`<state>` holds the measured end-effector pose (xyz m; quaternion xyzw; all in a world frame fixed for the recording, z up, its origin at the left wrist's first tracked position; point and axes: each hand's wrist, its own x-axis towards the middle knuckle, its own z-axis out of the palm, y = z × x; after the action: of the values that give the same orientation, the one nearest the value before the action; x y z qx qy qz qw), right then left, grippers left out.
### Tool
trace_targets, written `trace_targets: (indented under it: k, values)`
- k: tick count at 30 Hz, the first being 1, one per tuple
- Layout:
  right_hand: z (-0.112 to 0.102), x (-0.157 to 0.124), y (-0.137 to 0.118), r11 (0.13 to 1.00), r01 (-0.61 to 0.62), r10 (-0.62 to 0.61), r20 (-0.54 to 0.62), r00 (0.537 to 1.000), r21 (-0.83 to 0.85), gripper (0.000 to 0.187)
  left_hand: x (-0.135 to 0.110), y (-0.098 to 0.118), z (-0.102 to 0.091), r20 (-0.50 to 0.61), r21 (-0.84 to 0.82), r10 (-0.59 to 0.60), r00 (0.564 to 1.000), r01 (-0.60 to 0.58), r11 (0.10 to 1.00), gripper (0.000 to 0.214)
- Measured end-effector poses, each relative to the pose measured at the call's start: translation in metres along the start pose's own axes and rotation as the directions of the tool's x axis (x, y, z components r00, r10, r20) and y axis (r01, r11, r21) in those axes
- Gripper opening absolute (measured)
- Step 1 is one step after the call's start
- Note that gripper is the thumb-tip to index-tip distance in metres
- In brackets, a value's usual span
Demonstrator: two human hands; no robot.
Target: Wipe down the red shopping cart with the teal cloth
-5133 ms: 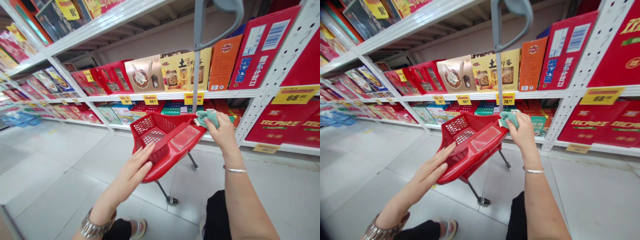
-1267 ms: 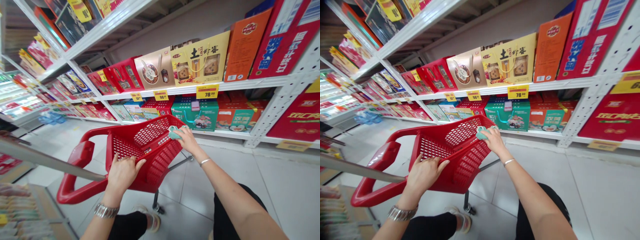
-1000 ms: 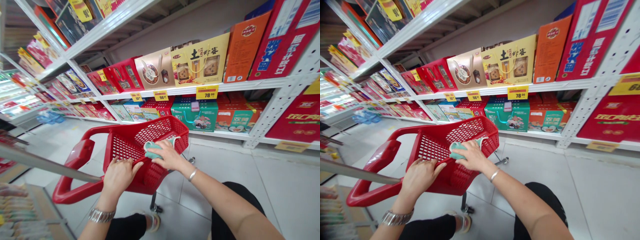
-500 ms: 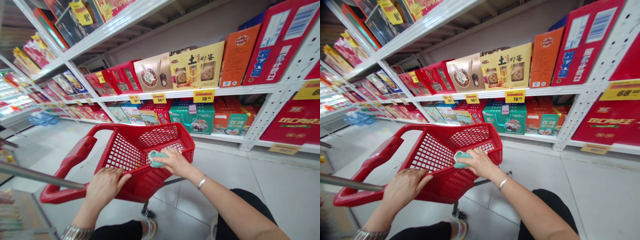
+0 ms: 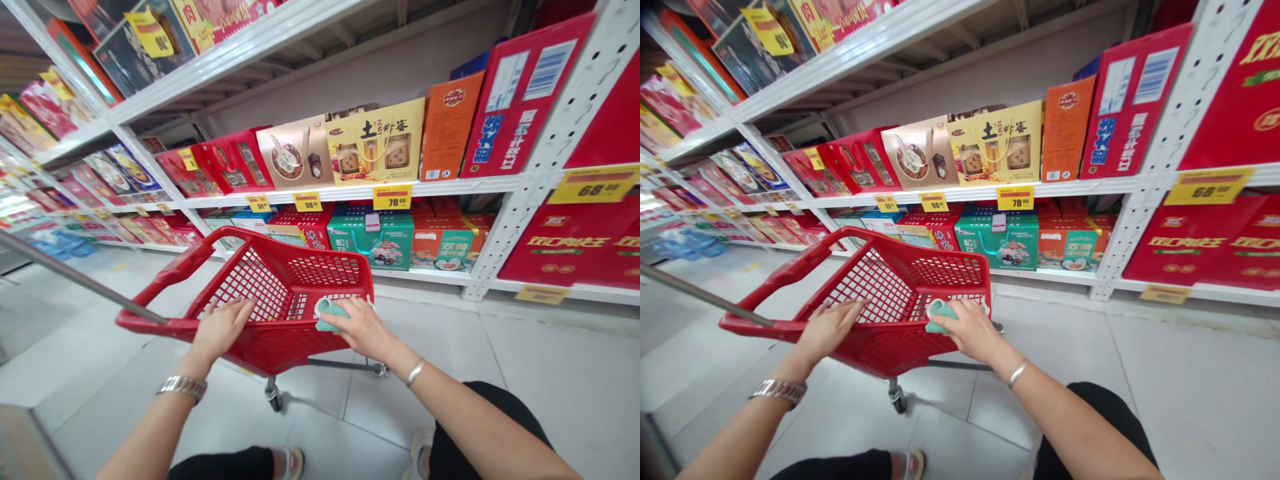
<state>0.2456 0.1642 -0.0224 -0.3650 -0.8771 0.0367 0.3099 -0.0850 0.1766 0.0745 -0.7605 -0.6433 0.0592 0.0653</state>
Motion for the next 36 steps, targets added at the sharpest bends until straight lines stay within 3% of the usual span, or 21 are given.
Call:
trace_targets:
  k: [4, 7, 14, 18, 22, 26, 28, 30, 33, 36]
  values:
    - [0.007, 0.007, -0.023, 0.998, 0.061, -0.059, 0.042, 0.997, -0.032, 0.046, 0.019, 0.055, 0.011, 0.054, -0.02, -0.027, 0.998, 0.028, 0.999, 0.045]
    - [0.009, 0.012, -0.026, 0.995, 0.094, -0.093, 0.07, 0.993, -0.025, 0.044, 0.028, 0.069, 0.015, 0.06, 0.027, -0.119, 0.991, 0.118, 0.993, 0.042]
    - [0.007, 0.001, -0.007, 0.989, 0.145, -0.145, 0.02, 0.989, 0.011, 0.036, 0.035, 0.047, 0.024, -0.055, 0.005, -0.102, 0.993, 0.102, 0.995, 0.047]
    - [-0.001, -0.018, 0.014, 0.991, 0.131, -0.132, 0.019, 0.991, 0.012, 0.037, 0.042, 0.037, 0.028, -0.011, -0.001, -0.082, 0.997, 0.082, 0.997, 0.047]
    - [-0.014, -0.034, 0.058, 0.996, -0.057, 0.056, -0.008, 0.998, -0.075, 0.036, 0.048, 0.029, 0.028, 0.074, 0.021, -0.079, 0.994, 0.077, 0.997, 0.044]
    - [-0.019, -0.037, 0.087, 0.97, -0.241, 0.233, -0.138, 0.963, -0.042, 0.036, 0.048, 0.028, 0.027, 0.121, 0.084, -0.098, 0.988, 0.088, 0.993, 0.047]
    - [-0.017, -0.032, 0.083, 0.967, -0.255, 0.251, -0.231, 0.94, 0.016, 0.037, 0.046, 0.03, 0.026, 0.114, 0.107, -0.11, 0.987, 0.098, 0.989, 0.05]
    - [-0.013, -0.027, 0.07, 0.979, -0.194, 0.205, -0.251, 0.946, 0.069, 0.037, 0.044, 0.033, 0.026, 0.098, 0.107, -0.119, 0.988, 0.109, 0.988, 0.053]
    - [-0.009, -0.02, 0.047, 0.981, -0.047, 0.079, -0.162, 0.984, 0.191, 0.037, 0.041, 0.037, 0.026, 0.08, 0.091, -0.142, 0.987, 0.134, 0.987, 0.055]
    - [-0.009, -0.014, 0.028, 0.939, -0.023, 0.066, -0.113, 0.991, 0.343, 0.044, 0.039, 0.043, 0.028, 0.04, 0.075, -0.184, 0.982, 0.18, 0.981, 0.06]
